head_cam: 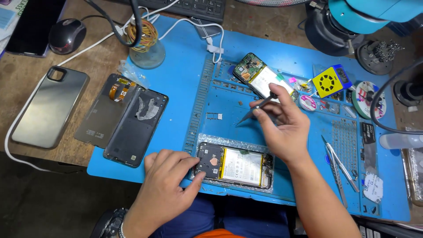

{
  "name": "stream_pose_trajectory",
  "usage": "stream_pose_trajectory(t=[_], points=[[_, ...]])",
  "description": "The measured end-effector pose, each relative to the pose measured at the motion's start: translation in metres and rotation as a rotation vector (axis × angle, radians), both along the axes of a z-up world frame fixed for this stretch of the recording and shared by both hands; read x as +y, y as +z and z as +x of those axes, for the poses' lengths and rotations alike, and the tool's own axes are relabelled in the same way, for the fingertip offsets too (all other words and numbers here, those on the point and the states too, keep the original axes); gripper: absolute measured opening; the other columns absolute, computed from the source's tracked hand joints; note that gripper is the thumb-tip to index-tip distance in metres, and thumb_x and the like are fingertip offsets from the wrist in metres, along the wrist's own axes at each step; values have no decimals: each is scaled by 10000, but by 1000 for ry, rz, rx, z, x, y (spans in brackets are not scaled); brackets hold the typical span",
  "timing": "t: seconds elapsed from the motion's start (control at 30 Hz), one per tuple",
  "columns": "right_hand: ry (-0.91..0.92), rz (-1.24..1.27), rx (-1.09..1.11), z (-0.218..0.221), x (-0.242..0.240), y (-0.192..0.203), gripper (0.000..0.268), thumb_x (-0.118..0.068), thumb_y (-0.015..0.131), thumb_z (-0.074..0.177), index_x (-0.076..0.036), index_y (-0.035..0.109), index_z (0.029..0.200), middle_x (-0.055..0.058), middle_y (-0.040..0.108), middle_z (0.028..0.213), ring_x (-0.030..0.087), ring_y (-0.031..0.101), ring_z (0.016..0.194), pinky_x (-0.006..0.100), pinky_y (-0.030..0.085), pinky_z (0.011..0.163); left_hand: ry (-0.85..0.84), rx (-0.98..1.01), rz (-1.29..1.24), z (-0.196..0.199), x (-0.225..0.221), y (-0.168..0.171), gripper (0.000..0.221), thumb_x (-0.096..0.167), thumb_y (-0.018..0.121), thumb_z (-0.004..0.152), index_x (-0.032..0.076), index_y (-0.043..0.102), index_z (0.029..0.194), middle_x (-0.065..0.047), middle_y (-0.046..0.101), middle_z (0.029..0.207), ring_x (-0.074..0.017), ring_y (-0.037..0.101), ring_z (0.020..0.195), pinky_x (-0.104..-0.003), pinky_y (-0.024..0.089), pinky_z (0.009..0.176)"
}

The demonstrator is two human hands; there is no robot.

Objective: Securing the internal components of a mobile phone by driving screws into the chassis with a precision screwdriver.

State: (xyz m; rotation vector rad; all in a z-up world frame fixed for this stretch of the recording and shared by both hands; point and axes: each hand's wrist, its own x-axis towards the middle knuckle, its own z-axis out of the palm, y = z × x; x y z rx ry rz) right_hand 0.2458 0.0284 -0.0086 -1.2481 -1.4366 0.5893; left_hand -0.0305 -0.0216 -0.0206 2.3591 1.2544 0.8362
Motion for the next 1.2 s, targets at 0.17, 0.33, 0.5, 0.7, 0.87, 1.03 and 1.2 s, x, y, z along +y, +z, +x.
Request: stream_pose_trajectory(t=[0.17, 0.33, 0.5, 0.7, 0.87, 1.03, 1.2], points=[[22, -15, 24, -6, 1, -1, 535, 35, 685, 960, -28, 501, 1458, 203, 742, 1085, 240, 752, 1068, 325, 600, 1020, -24, -36, 29, 12, 16, 14, 178, 264, 733, 902, 145, 739, 1034, 24, 662, 939, -208, 587, 907, -421, 356, 829], [27, 11, 165, -9, -9, 2, 597, 72, 708, 938, 1, 451, 1473, 219, 724, 1027, 283, 762, 1023, 355, 641, 936, -50, -76, 92, 30, 32, 21, 128, 178, 706, 909, 139, 726, 1029, 1, 640, 945, -229, 570, 903, -428, 346, 801], [81, 41, 193, -10, -20, 4, 656, 75, 708, 928, -37, 415, 1504, 252, 714, 1005, 306, 760, 987, 373, 648, 903, -100, -28, 244, 44, 45, 16, 92, 132, 760, 928, 127, 732, 1016, -23, 600, 962, -243, 553, 924, -424, 310, 779], [79, 40, 223, -10, -28, 3, 664, 77, 698, 928, -44, 399, 1508, 285, 717, 1065, 333, 762, 1015, 383, 646, 915, -111, -41, 218, 49, 47, 18, 61, 125, 697, 972, 132, 688, 912, 0, 574, 892, -231, 529, 871, -413, 307, 767], [160, 155, 185, -8, -34, -2, 677, 90, 688, 949, -70, 381, 1531, 294, 701, 1102, 359, 755, 1049, 476, 663, 995, -131, -47, -13, 47, 48, 16, 74, 192, 645, 982, 137, 651, 933, -6, 599, 936, -233, 529, 914, -421, 303, 785], [297, 319, 86, -5, -32, -3, 643, 102, 689, 980, -68, 412, 1535, 174, 596, 1186, 378, 788, 1032, 513, 716, 999, -173, -35, -137, 45, 47, 21, 120, 192, 599, 1006, 136, 606, 900, 5, 609, 939, -217, 526, 907, -417, 297, 770], [348, 281, -25, -8, -34, 1, 578, 111, 676, 982, -26, 433, 1489, 253, 654, 1102, 376, 807, 1031, 429, 714, 934, -177, 35, -195, 42, 44, 20, 130, 228, 568, 1004, 119, 637, 1017, -30, 621, 1007, -251, 544, 980, -448, 312, 806]])
